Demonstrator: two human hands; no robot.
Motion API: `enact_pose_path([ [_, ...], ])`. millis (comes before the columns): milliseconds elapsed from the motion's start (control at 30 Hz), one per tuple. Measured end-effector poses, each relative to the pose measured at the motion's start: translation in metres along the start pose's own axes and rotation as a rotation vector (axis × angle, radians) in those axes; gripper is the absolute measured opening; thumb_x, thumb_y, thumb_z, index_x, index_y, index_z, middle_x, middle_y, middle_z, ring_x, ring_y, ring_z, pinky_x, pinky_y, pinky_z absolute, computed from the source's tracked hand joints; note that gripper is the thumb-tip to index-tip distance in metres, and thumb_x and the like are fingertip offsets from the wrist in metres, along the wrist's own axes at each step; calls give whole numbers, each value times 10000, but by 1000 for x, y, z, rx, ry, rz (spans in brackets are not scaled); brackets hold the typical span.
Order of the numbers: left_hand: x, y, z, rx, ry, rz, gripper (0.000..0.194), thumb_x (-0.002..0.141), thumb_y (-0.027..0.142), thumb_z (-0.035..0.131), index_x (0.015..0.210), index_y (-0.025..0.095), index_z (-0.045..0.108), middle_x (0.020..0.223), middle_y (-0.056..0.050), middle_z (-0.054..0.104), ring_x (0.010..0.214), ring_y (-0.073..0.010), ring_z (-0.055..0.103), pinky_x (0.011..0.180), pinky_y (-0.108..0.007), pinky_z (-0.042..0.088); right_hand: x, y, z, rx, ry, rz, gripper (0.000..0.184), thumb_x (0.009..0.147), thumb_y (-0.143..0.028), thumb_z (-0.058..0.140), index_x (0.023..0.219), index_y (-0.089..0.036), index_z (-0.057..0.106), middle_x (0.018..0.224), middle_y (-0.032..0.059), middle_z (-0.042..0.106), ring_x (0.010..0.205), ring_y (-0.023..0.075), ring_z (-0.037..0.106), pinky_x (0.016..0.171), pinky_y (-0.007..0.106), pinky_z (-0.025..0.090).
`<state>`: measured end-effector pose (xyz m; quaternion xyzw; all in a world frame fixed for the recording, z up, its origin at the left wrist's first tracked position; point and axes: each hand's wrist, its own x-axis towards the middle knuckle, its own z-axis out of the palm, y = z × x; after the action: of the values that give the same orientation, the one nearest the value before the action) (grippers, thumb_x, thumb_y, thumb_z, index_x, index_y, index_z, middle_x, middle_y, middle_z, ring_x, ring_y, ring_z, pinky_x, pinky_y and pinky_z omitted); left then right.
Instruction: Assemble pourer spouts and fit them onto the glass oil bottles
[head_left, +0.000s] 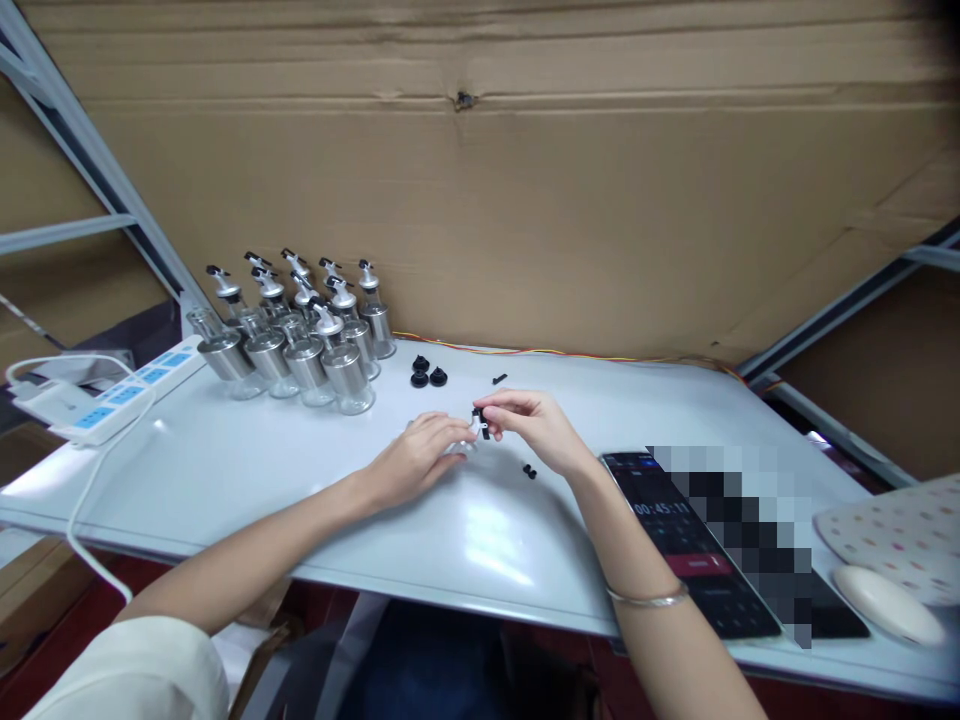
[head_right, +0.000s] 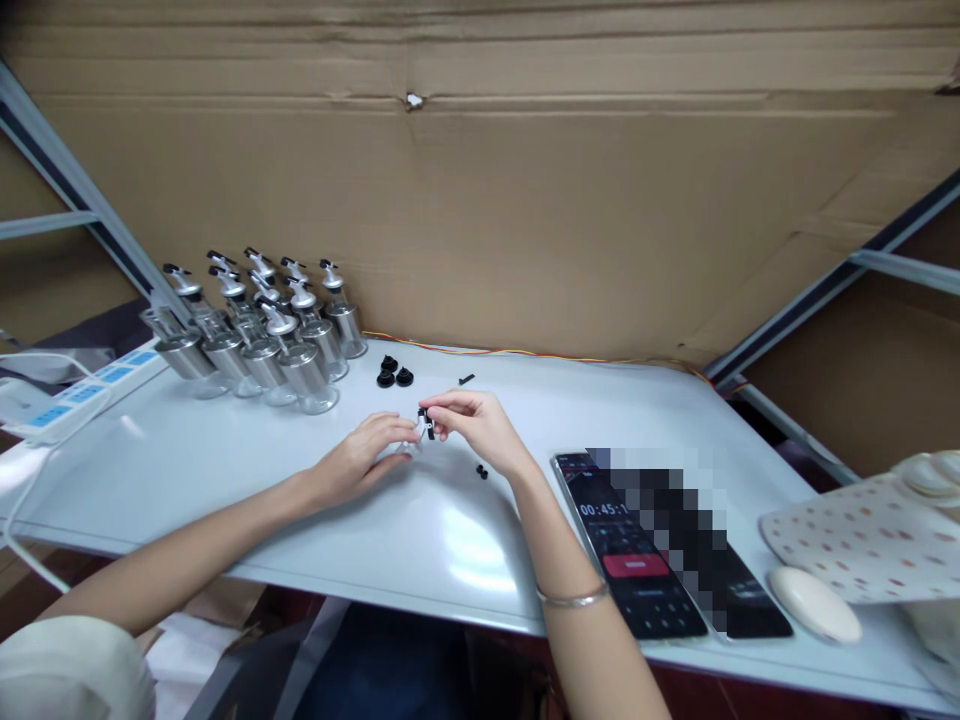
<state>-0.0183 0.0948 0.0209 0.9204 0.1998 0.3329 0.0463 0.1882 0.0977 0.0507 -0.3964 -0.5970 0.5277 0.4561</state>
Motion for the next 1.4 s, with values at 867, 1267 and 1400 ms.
enact_pose_path([
  [867,2,-2,-4,56,-15,32,178,929,264,480,1061,169,552,1016,-85,675,998,-181,611,986,-420,378,1,0,6,44,62,9,247,618,-369,779,719,-158,698,606,-13,635,456,72,510,507,256,428],
  [1267,2,1,-3,94,11,62,194,941,276,460,1062,171,570,1003,-80,690,1004,-169,605,993,-407,350,0,0,5,54,62,6,245,593,-367,802,668,-161,695,592,4,640,459,83,497,498,270,429],
  [1400,2,0,-3,131,26,60,190,930,287,483,1058,182,578,1013,-74,695,1030,-181,592,1001,-414,330,0,0,5,40,65,1,232,605,-360,794,677,-162,699,560,-8,620,449,82,485,490,266,415],
])
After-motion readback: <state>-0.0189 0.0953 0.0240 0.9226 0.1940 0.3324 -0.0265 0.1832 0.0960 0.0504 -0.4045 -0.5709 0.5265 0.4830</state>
